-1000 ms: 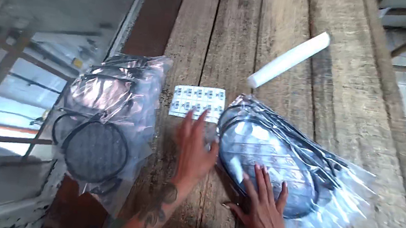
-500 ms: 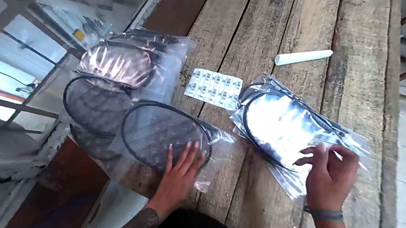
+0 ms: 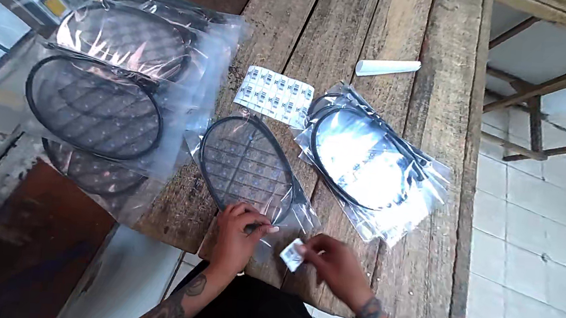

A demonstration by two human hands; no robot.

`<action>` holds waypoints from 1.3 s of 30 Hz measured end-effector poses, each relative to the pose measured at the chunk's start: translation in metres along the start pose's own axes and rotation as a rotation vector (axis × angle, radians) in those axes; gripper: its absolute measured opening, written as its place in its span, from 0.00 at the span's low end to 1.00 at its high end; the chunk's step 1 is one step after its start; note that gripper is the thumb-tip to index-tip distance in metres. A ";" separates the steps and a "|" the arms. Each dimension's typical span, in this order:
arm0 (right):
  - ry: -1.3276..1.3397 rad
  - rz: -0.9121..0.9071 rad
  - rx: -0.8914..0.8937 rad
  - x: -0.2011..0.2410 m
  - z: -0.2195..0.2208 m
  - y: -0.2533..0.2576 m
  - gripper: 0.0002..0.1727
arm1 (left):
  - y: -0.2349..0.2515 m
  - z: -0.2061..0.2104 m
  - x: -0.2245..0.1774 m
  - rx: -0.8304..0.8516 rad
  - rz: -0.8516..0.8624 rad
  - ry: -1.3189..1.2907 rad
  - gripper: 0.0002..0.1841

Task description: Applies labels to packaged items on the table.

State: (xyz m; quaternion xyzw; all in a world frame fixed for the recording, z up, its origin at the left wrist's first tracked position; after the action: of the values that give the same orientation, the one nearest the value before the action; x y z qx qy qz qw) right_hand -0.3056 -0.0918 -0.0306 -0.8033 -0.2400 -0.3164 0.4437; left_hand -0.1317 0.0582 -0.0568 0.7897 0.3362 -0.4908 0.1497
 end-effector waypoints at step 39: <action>-0.016 -0.078 -0.307 0.050 0.072 0.093 0.26 | 0.017 -0.002 -0.015 0.319 -0.260 -0.478 0.06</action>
State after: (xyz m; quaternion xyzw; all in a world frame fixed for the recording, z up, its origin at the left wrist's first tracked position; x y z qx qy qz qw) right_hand -0.1880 -0.0703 -0.0760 -0.8543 -0.2234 -0.3600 0.3013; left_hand -0.1232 0.0406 -0.0442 0.6158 0.3085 -0.7241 0.0349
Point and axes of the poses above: each hand's wrist, its own y-axis towards the middle knuckle, its own z-axis out of the palm, x = y × z, the point moved 4 cm from there along y, towards the middle knuckle, and after that the axes turned 1 degree about x, right-handed, at the moved point
